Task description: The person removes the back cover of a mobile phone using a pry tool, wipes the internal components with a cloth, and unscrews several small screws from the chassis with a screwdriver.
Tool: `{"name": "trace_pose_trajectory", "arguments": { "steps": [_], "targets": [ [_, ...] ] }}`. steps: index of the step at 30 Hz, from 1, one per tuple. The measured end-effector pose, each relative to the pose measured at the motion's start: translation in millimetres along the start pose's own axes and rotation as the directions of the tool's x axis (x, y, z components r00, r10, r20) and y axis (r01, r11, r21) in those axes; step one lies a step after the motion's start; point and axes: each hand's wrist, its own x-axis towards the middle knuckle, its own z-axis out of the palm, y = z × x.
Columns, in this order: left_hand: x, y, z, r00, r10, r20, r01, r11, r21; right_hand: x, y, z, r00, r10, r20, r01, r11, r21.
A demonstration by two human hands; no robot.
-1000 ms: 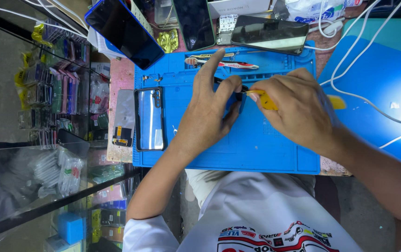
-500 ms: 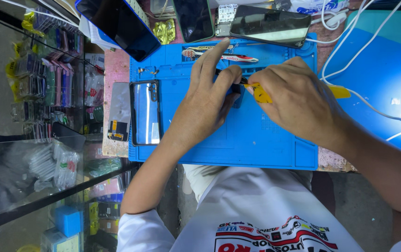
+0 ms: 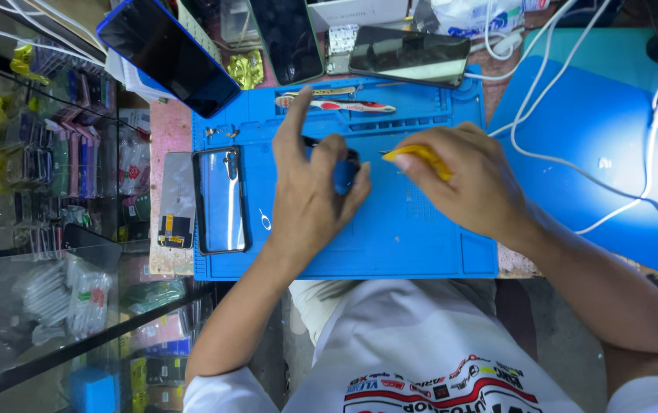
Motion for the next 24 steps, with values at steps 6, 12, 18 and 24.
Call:
{"name": "trace_pose_trajectory", "arguments": {
  "steps": [6, 12, 18, 24],
  "targets": [
    [-21, 10, -10, 0.997, -0.057, -0.046, 0.054, 0.996, -0.066, 31, 7, 9, 0.985, -0.168, -0.049, 0.152, 0.960, -0.237],
    [-24, 15, -9, 0.999, -0.044, -0.004, 0.043, 0.991, -0.129, 10, -33, 4, 0.958, -0.237, -0.161, 0.262, 0.952, 0.158],
    [-24, 18, -6, 1.000, -0.002, -0.004, 0.001, 0.987, -0.162, 16, -41, -4, 0.924, -0.359, -0.128, 0.324, 0.916, -0.235],
    [-20, 17, -6, 1.000, 0.011, 0.010, -0.009, 0.984, -0.179, 17, -29, -8, 0.978, -0.211, -0.004, 0.210, 0.976, 0.056]
  ]
}}
